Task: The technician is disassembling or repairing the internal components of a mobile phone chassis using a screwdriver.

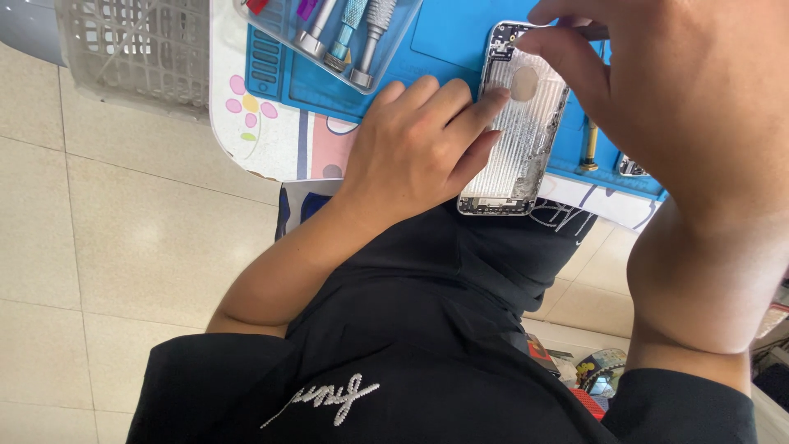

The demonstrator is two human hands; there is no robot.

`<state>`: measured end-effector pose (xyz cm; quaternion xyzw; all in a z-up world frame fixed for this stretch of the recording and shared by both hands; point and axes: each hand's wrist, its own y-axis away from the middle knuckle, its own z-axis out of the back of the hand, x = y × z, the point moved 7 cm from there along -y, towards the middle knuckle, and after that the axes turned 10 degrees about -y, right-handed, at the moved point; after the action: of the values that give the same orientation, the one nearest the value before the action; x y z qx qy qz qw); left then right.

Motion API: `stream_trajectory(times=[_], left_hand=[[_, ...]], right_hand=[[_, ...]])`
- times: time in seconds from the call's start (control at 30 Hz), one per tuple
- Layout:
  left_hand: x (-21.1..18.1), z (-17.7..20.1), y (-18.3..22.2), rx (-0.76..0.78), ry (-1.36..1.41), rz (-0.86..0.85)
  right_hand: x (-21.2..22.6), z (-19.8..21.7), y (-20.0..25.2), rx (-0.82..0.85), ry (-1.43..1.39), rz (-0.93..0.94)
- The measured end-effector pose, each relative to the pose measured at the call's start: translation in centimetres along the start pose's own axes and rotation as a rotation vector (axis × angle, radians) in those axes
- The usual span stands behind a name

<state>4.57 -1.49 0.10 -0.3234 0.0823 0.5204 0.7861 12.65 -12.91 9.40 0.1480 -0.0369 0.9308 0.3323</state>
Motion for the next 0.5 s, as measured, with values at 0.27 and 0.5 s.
stream_trajectory(times=[0.27,0.5], left_hand=[[0.0,0.0,0.1,-0.003,0.004,0.003],[0.0,0.1,0.0,-0.002,0.024,0.012]], right_hand=[[1.5,0.8,-1.1,0.006,-0.031,0.088],[1.1,1.0,-0.8,0.037,-0.147,0.036]])
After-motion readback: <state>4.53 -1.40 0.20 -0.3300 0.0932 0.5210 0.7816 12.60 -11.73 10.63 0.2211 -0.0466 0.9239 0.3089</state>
